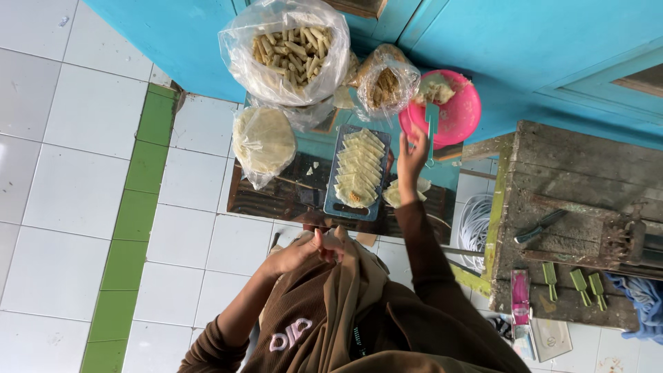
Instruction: The person folds thin round pastry sheets into triangular pieces and stacks the folded pieces on a cutting board, working through a pile of sheets one at a time. Folded pieces accumulate on the board next to bags of dough sticks and a bowl of filling.
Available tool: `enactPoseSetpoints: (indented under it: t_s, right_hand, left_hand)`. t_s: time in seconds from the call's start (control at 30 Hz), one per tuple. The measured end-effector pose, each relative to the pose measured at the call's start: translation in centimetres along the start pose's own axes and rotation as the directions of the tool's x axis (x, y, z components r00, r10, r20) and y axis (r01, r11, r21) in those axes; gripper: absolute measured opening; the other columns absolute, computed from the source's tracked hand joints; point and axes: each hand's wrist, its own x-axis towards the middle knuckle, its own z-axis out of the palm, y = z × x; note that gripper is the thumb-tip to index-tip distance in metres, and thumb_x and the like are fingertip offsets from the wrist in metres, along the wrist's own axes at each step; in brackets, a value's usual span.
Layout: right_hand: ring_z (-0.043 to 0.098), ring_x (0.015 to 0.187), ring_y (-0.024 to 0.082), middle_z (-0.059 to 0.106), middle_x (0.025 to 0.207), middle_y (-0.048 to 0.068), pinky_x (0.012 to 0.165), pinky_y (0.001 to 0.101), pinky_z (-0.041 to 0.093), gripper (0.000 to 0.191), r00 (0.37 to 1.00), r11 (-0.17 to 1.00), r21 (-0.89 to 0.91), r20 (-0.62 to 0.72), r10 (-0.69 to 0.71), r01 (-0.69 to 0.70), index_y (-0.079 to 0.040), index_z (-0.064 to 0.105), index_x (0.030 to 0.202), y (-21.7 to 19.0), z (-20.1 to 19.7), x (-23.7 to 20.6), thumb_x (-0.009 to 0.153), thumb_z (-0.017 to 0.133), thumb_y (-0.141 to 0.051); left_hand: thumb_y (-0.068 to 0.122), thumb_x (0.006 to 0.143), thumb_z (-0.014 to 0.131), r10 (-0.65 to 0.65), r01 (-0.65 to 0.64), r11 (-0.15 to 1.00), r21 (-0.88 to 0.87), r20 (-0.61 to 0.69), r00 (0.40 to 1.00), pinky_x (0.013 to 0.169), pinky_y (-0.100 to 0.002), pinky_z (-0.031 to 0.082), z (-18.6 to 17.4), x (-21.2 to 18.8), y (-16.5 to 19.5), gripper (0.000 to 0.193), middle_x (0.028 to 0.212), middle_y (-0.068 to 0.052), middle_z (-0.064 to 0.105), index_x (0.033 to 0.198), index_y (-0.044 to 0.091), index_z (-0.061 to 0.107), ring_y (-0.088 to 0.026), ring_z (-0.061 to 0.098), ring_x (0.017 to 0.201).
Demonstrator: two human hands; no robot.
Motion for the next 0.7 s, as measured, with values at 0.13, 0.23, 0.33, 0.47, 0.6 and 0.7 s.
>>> enactPoseSetpoints:
  t_s: [0.13, 0.23, 0.33, 0.47, 0.6, 0.7]
  right_hand:
    - [0.063, 0.11, 0.012, 0.065, 0.125, 0.008, 0.095, 0.0278, 0.052, 0.035, 0.996, 0.951, 0.303, 0.083, 0.032, -0.055, -0.005, 0.06, 0.134, 1.5, -3.2, -7.6, 0.102, 0.07, -0.014]
    - [0.064, 0.102, 0.013, 0.065, 0.113, 0.009, 0.089, 0.0279, 0.055, 0.025, 0.992, 0.952, 0.289, -0.04, 0.119, -0.103, -0.002, 0.063, 0.126, 2.1, -4.4, -13.1, 0.103, 0.071, -0.009]
    - [0.064, 0.093, 0.012, 0.066, 0.109, 0.008, 0.082, 0.0266, 0.054, 0.024, 0.986, 0.943, 0.287, 0.069, 0.153, -0.166, -0.002, 0.063, 0.127, 1.9, -6.4, -15.6, 0.104, 0.068, -0.009]
    - [0.063, 0.084, 0.01, 0.064, 0.109, 0.005, 0.076, 0.0239, 0.052, 0.028, 0.979, 0.953, 0.253, 0.153, 0.133, -0.168, -0.004, 0.06, 0.131, -0.1, -8.0, -16.0, 0.104, 0.065, -0.009]
    - [0.062, 0.081, 0.009, 0.063, 0.107, 0.004, 0.074, 0.0237, 0.053, 0.029, 0.984, 0.967, 0.233, 0.165, 0.064, -0.102, -0.004, 0.059, 0.131, -1.2, -7.7, -14.4, 0.103, 0.064, -0.009]
    - [0.063, 0.08, 0.008, 0.065, 0.104, 0.003, 0.073, 0.0245, 0.055, 0.024, 0.978, 0.991, 0.118, 0.204, 0.044, -0.069, -0.003, 0.061, 0.126, -0.6, -7.7, -14.3, 0.103, 0.065, -0.011]
  left_hand:
    - [0.075, 0.097, 0.017, -0.149, 0.163, 0.976, -0.145, 0.105, 0.983, 0.097, -0.032, 0.051, 1.5, 3.3, 2.8, 0.09, 0.114, -0.008, 0.065, 0.146, 0.009, 0.053, -0.018, 0.063, 0.106]
    - [0.067, 0.097, 0.032, -0.235, 0.254, 0.942, -0.218, 0.109, 0.966, 0.101, -0.032, 0.049, 4.6, 7.8, 5.3, 0.075, 0.133, 0.003, 0.06, 0.144, 0.012, 0.051, -0.012, 0.057, 0.12]
    - [0.058, 0.115, 0.032, -0.134, 0.134, 0.991, 0.015, 0.25, 0.959, 0.076, -0.041, 0.054, 14.5, 16.6, 8.7, 0.075, 0.101, -0.02, 0.069, 0.119, -0.009, 0.067, -0.022, 0.063, 0.088]
    - [0.044, 0.108, 0.04, 0.099, -0.12, 0.993, -0.002, 0.578, 0.81, 0.08, -0.039, 0.056, 21.2, 19.0, 12.0, 0.057, 0.108, -0.016, 0.07, 0.12, -0.005, 0.067, -0.022, 0.066, 0.094]
    - [0.031, 0.102, 0.049, 0.293, -0.333, 0.938, -0.099, 0.739, 0.606, 0.084, -0.037, 0.057, 18.0, 16.9, 13.3, 0.041, 0.115, -0.013, 0.071, 0.121, 0.0, 0.068, -0.022, 0.069, 0.1]
    - [0.02, 0.097, 0.056, 0.465, -0.476, 0.853, -0.212, 0.722, 0.512, 0.087, -0.035, 0.059, 21.6, 17.7, 14.2, 0.033, 0.12, -0.011, 0.072, 0.122, 0.003, 0.069, -0.022, 0.072, 0.104]
